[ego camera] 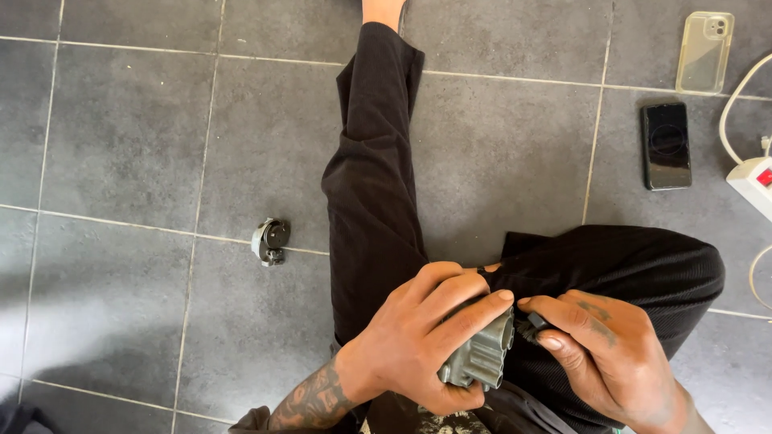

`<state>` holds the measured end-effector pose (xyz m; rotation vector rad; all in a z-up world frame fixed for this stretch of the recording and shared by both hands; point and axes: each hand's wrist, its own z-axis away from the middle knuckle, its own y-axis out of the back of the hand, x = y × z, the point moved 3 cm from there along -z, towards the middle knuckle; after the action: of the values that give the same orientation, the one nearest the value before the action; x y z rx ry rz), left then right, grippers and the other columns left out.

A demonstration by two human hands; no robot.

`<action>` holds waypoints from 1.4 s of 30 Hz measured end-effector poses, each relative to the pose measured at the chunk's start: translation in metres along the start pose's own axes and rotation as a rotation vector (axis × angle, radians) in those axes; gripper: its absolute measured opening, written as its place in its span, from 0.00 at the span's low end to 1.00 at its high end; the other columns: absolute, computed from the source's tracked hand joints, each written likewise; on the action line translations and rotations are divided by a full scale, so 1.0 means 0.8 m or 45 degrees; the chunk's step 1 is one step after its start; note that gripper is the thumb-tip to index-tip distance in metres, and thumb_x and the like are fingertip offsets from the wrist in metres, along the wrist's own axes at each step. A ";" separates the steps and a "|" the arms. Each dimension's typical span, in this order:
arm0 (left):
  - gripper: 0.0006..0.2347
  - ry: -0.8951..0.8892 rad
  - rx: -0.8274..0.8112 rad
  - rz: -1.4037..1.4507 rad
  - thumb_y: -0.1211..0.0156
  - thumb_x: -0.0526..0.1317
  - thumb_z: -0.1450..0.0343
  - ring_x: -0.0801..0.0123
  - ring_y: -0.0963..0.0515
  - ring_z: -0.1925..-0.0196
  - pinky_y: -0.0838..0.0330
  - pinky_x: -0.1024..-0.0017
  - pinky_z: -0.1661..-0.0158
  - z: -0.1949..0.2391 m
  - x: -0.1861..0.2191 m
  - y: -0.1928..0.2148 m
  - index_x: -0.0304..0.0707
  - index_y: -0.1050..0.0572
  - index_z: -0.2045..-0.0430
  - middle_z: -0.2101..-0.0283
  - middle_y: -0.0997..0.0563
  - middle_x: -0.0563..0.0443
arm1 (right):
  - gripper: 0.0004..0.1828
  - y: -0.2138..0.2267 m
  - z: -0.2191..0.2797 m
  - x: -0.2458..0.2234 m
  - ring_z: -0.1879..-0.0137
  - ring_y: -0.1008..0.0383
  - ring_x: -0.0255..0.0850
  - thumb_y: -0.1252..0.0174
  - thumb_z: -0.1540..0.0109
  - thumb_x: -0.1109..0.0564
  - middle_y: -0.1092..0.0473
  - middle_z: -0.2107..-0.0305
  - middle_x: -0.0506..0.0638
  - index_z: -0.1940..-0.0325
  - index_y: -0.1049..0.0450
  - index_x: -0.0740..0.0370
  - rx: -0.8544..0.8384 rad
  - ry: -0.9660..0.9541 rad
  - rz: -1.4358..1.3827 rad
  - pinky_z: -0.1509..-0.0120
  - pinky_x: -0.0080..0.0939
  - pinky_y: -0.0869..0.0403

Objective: The person sits on a tiled floor and uses a toothbrush to scrub the exterior and interior surfaces of a small metal mechanical part. The person rotates the part to access different areas while continuing to brush.

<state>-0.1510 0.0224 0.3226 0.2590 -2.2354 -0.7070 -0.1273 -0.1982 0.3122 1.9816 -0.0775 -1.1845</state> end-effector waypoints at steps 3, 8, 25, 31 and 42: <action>0.25 -0.010 0.016 0.025 0.44 0.45 0.34 0.43 0.24 0.54 0.21 0.54 0.53 -0.001 0.002 0.000 0.26 0.29 0.45 0.53 0.25 0.37 | 0.20 0.002 -0.002 -0.003 0.76 0.32 0.40 0.53 0.34 0.48 0.28 0.73 0.48 0.48 0.27 0.63 -0.002 0.015 -0.008 0.68 0.38 0.31; 0.25 -0.017 0.008 0.024 0.49 0.49 0.29 0.43 0.24 0.53 0.21 0.54 0.53 0.002 0.002 -0.002 0.27 0.30 0.43 0.52 0.24 0.37 | 0.18 0.004 -0.003 -0.003 0.75 0.30 0.40 0.52 0.34 0.49 0.25 0.69 0.48 0.48 0.28 0.64 -0.034 0.034 -0.026 0.67 0.38 0.29; 0.25 -0.071 -0.057 -0.014 0.40 0.46 0.34 0.42 0.23 0.53 0.20 0.55 0.54 -0.007 -0.002 -0.006 0.25 0.28 0.46 0.53 0.25 0.36 | 0.18 0.009 -0.010 -0.008 0.72 0.26 0.42 0.53 0.33 0.50 0.25 0.69 0.47 0.48 0.27 0.64 -0.086 0.015 0.118 0.66 0.40 0.27; 0.25 -0.061 -0.050 -0.016 0.45 0.47 0.32 0.43 0.23 0.55 0.21 0.54 0.54 -0.010 -0.009 -0.013 0.25 0.29 0.45 0.54 0.25 0.35 | 0.17 0.003 -0.003 0.005 0.70 0.24 0.41 0.49 0.34 0.50 0.23 0.65 0.48 0.47 0.28 0.61 -0.074 -0.055 0.138 0.63 0.39 0.26; 0.30 0.174 -0.134 0.243 0.38 0.43 0.41 0.46 0.28 0.49 0.25 0.55 0.51 -0.018 -0.029 -0.024 0.28 0.32 0.43 0.48 0.29 0.39 | 0.15 0.012 0.000 0.041 0.60 0.23 0.37 0.49 0.35 0.43 0.23 0.62 0.40 0.50 0.26 0.51 0.265 0.106 0.451 0.43 0.47 0.37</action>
<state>-0.1250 0.0098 0.3055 0.0398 -2.0539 -0.6804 -0.1061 -0.2188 0.2954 2.0850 -0.5056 -0.8922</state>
